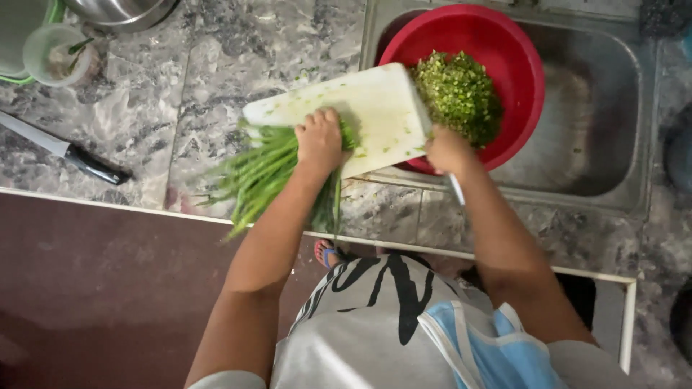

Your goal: Chopping green onions on a cutting board and transferring the pieces into a red bowl.

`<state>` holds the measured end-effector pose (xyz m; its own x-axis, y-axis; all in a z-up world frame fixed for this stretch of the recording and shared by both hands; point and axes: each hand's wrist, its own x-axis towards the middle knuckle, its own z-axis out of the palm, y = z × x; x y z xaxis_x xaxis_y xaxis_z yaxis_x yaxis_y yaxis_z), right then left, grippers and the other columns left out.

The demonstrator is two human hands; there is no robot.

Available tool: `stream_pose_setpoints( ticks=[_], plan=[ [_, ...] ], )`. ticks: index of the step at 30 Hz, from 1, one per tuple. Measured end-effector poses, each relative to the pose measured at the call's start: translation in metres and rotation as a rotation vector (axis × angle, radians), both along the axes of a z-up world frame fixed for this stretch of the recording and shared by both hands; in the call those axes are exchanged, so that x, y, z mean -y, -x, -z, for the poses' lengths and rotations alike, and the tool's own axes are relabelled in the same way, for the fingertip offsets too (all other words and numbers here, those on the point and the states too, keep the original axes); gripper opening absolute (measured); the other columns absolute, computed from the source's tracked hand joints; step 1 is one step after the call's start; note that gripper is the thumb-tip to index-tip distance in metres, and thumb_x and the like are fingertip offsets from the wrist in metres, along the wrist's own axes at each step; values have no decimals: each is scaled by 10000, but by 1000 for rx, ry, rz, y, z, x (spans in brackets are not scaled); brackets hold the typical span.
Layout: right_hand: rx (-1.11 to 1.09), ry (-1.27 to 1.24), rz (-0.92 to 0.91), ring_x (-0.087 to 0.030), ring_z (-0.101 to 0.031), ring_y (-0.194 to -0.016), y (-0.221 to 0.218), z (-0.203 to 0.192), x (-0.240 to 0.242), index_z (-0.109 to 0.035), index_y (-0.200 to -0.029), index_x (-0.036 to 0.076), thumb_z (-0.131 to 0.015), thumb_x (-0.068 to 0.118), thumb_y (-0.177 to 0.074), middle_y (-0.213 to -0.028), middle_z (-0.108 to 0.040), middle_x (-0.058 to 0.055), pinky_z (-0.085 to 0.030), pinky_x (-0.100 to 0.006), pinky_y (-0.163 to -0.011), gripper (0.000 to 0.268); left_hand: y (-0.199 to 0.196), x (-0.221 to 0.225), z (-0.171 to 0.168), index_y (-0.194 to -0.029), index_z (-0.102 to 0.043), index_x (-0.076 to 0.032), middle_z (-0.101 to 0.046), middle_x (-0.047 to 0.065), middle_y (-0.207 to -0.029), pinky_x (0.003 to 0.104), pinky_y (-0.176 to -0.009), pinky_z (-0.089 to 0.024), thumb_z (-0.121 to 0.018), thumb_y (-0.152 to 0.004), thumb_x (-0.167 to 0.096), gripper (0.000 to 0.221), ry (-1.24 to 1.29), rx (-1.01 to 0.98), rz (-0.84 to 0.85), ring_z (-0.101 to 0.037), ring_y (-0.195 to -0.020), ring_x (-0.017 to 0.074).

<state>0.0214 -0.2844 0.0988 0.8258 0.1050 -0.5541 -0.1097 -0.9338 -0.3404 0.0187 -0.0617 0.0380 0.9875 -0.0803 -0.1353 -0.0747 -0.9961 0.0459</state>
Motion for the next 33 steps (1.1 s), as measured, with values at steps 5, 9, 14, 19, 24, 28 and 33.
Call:
stream_pose_setpoints(
  ticks=[5,9,14,19,24,28,33],
  plan=[
    [-34,34,83,-487,-569,-979,4,26,-3,-427,-1234,-28,-390,259,-894,-938,-603,-312,-387,-613,-878,446,-22,2,-6,-1269,-334,-63,-455,123,-1174,595,-971,-224,-792,-579,-467,921,17,-98,97,-413,-1135,312],
    [39,-11,152,-514,-538,-1048,37,-51,-37,-437,-1200,-25,-352,240,-944,-1050,-570,-365,-412,-595,-900,378,-11,4,-32,-1380,-236,-55,-413,129,-1309,719,-1023,-27,-768,-561,-520,1082,11,-99,3,-337,-1251,315],
    [86,-37,-22,-465,-616,-915,61,-20,-56,-408,-1143,61,-362,276,-927,-927,-629,-293,-493,-559,-787,308,-22,5,1,-1275,-310,-21,-402,148,-1207,598,-1043,-197,-800,-474,-565,1085,12,-118,-53,-362,-1191,351],
    [100,-8,-127,-458,-623,-873,64,17,-58,-410,-1102,58,-328,302,-946,-951,-622,-252,-494,-575,-759,301,-25,3,24,-1147,-367,-33,-433,143,-1102,537,-980,-288,-788,-497,-604,962,-10,-107,-22,-403,-1108,358],
    [86,-102,-124,-462,-633,-834,60,11,-63,-397,-1159,-54,-379,150,-930,-899,-619,-319,-509,-575,-685,307,-21,6,23,-1079,-390,-61,-445,126,-1056,501,-863,-375,-807,-559,-545,824,1,-82,-35,-427,-1042,341],
    [19,-32,-142,-448,-626,-899,34,32,-75,-414,-1111,18,-362,187,-915,-941,-626,-264,-504,-583,-726,264,-23,6,27,-1093,-396,-70,-457,122,-1068,480,-840,-398,-807,-581,-545,810,-15,-95,-37,-439,-1040,328],
    [-29,-38,-148,-470,-601,-954,19,42,-84,-388,-1135,33,-366,118,-873,-1010,-592,-269,-483,-603,-773,277,-28,6,32,-1113,-396,-48,-456,141,-1062,487,-805,-404,-830,-547,-537,864,-25,-123,-48,-445,-1018,345]
  ],
)
